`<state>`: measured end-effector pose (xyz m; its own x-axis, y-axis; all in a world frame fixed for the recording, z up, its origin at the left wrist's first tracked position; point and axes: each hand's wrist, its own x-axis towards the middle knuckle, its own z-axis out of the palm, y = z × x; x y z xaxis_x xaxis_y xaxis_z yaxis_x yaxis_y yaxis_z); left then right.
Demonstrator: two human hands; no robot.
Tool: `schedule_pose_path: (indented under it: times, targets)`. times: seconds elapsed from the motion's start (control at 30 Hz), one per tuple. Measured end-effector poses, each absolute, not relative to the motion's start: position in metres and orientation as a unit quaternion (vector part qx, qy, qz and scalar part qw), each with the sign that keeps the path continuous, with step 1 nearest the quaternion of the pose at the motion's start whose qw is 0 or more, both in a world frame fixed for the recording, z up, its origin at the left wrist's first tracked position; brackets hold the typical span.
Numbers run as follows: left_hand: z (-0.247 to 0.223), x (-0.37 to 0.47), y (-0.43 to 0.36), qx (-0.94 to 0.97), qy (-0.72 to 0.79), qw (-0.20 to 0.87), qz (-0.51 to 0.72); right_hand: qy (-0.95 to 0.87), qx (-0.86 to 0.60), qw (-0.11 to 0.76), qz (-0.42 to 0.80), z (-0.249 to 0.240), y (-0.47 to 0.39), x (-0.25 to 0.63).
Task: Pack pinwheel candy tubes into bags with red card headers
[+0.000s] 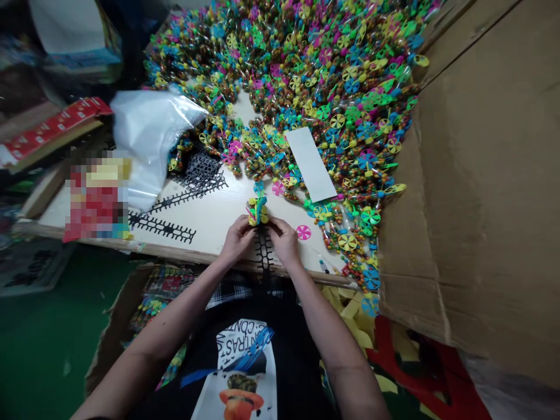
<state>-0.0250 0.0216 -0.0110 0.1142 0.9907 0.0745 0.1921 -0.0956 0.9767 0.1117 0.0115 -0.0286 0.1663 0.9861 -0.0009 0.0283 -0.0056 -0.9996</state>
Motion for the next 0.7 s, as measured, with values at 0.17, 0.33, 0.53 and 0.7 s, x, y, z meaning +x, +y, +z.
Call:
schedule_pose_path:
  times: [0.17,0.33,0.53,0.7]
  targets:
    - [-0.0151,-0.0231,0.0247,0.503,0.508,0.508,0.480,-0.449,-0.535,0.547,0.461,-0.0267,0.0161,0.1089]
    - [-0.0120,-0.0224,0.0270,0.470,0.494,0.550,0.482,-0.426,-0.528,0.551,0.486,-0.0276,0.0189,0.1076]
    - [-0.0105,-0.0225,0.0277,0.425,0.491,0.594,0.474,-0.435,-0.549,0.534,0.473,-0.0296,0.0169,0.1108]
    - [-0.0065,-0.0265,0.0251,0.419,0.470,0.614,0.476,-0.449,-0.555,0.524,0.465,-0.0257,0.0151,0.1147]
